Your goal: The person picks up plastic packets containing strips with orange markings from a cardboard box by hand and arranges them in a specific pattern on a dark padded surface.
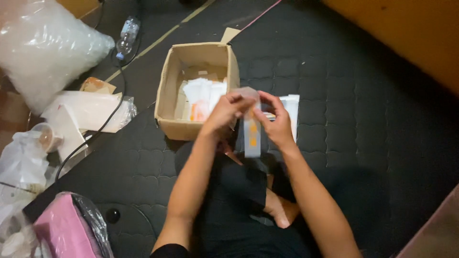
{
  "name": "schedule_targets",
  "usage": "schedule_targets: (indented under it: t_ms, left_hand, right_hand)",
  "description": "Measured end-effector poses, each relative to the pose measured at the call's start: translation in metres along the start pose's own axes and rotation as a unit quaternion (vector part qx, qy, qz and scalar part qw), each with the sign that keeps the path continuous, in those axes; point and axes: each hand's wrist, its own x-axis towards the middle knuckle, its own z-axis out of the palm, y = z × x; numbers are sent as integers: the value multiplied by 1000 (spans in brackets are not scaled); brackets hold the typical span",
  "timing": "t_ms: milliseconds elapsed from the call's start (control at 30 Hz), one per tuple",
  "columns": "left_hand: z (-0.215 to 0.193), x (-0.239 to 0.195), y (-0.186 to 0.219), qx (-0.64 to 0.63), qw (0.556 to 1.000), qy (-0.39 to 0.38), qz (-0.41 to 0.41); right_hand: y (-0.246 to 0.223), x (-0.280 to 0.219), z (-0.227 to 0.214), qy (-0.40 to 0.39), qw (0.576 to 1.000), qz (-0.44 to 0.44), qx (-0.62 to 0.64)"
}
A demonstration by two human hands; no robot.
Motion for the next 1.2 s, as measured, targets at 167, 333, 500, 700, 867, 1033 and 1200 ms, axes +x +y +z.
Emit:
schedule_targets:
  t_ms: [167,333,500,700,867,1033,1200]
  left_hand:
    - [6,-2,-62,227,970,-65,64]
    - [5,-34,-34,216,972,-62,70]
    - [-1,-17,-85,275,953,13,129]
    - [4,-23,-148,181,976,122,10]
    - [16,-29,-185,54,986,135,-76]
    - [16,-30,-179,-18,983,151,-99]
    - [10,-24,-202,8,984,165,-62]
  right_hand:
    - [-6,3,-19,-3,996,21,-86]
    - [-32,-8,-52,-144,975,87,-144]
    - [-6,-18,-63,-90,962,79,-247]
    - [73,-132,-17,16,976,209,-63]
    - [67,-116,20,163,871,402,232]
    - [63,-88,23,209,885,367,198]
    - [65,-76,26,275,895,322,141]
